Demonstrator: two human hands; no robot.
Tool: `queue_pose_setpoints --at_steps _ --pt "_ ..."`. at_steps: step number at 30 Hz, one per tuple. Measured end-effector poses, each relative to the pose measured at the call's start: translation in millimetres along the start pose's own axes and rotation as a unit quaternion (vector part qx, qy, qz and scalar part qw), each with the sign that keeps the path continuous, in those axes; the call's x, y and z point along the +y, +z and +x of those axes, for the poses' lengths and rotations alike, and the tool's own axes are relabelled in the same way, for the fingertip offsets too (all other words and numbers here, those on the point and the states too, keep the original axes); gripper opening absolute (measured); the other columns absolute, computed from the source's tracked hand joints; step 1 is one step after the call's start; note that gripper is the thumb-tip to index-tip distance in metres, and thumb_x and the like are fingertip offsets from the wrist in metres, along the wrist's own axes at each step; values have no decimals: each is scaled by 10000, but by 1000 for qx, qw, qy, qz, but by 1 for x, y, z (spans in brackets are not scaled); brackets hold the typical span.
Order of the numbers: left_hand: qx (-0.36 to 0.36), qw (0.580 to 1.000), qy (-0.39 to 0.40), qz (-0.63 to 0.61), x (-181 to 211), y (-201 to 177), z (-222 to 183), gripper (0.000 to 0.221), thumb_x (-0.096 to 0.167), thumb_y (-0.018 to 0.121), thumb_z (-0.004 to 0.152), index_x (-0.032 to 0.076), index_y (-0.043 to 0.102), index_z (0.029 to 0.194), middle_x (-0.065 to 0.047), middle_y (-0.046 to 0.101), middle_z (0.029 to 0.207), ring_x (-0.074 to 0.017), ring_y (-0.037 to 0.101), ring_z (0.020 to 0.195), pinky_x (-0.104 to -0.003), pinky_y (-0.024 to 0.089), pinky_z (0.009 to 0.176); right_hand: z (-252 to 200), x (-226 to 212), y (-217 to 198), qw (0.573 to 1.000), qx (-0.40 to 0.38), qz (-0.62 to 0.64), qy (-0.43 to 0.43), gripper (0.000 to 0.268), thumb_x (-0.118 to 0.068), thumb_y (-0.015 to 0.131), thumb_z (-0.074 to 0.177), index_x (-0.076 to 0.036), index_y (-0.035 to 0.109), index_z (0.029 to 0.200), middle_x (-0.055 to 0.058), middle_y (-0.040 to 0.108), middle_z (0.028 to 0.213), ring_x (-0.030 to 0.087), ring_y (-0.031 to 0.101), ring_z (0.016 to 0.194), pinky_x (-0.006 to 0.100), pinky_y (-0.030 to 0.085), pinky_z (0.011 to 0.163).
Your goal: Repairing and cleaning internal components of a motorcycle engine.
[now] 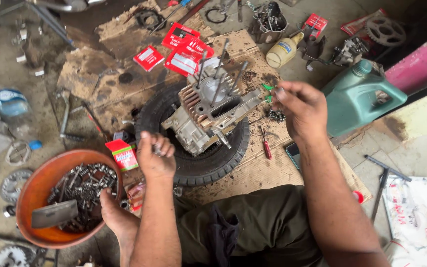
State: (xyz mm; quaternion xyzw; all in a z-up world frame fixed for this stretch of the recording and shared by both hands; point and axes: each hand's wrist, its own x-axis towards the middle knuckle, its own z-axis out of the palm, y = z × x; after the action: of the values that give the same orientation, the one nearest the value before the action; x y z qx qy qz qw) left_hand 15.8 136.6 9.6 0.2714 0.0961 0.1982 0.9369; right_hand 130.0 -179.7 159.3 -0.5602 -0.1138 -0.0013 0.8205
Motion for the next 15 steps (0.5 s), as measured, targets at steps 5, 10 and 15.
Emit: queue_pose_setpoints --at_steps 5,10,15 --pt "50 997 -13 -50 -7 -6 13 410 468 700 989 169 519 775 43 446 686 -106 383 560 -273 301 520 45 -18 26 998 -21 -21 -53 228 -35 805 923 45 710 1115 115 714 975 181 697 843 327 598 718" --pt "78 996 -2 -32 -13 -11 17 394 472 708 977 171 527 799 50 445 691 -99 378 549 -264 293 513 91 -21 55 993 -89 -7 -77 193 -17 777 970 37 718 1145 91 746 984 153 708 869 310 592 758" --pt "105 994 -24 -25 -15 -8 18 356 473 712 958 176 556 839 51 465 694 -93 381 549 -256 288 508 86 0 58 996 -80 8 -50 186 -19 735 975 21 723 1157 74 760 985 145 730 863 290 585 748"
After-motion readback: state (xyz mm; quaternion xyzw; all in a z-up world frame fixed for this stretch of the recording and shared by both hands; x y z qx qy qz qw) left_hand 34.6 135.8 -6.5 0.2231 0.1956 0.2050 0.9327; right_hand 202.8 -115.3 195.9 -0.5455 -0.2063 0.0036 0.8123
